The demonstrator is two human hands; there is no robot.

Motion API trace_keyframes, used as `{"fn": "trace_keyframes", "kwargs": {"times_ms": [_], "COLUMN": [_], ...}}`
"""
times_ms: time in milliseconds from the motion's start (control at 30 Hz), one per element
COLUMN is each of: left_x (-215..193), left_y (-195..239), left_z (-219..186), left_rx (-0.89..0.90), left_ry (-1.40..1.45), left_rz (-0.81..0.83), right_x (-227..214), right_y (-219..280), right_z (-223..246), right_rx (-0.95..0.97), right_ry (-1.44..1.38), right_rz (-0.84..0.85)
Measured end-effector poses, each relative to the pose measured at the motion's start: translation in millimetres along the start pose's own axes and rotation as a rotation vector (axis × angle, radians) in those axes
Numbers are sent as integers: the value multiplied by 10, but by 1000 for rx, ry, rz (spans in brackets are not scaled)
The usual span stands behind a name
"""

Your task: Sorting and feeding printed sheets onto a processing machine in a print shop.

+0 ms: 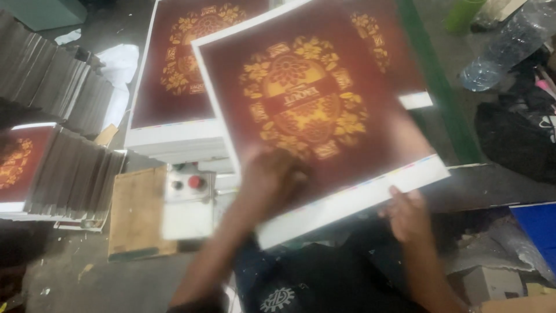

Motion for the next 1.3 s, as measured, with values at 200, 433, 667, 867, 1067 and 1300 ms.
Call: {"fn": "trace_keyframes", "kwargs": {"times_ms": [200,433,667,867,1067,1300], "left_x": [170,316,257,-245,-355,-293], "left_y": [119,3,-142,-82,91,289], "left_z": [1334,1386,1847,1674,1684,859], "left_rx": [-225,-227,-305,79,-31,71], "left_ry": [-45,-428,-293,-219,-445,-312], "left_rz": [-230,-77,-11,-372,-614,-616], "right_x": [-629,-1263,-2169,-1937,-1221,-1110], "right_y": [-61,82,16,324,443,-380], "right_z": [286,337,66,183,417,269], "right_rx": [-267,-244,-307,-116,-36,-55], "right_ry": [-84,-250,-198,97,213,287], "right_rz": [40,3,-7,-405,-423,-259]}}
Point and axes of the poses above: each hand's wrist, its own y-axis away from the middle knuckle, its own x-axis out of the palm, z = x × y, the point moved 10 cm from there along -y, towards the middle knuckle, and after that the axes turned 4 degrees about -y, right-handed, at the moved point
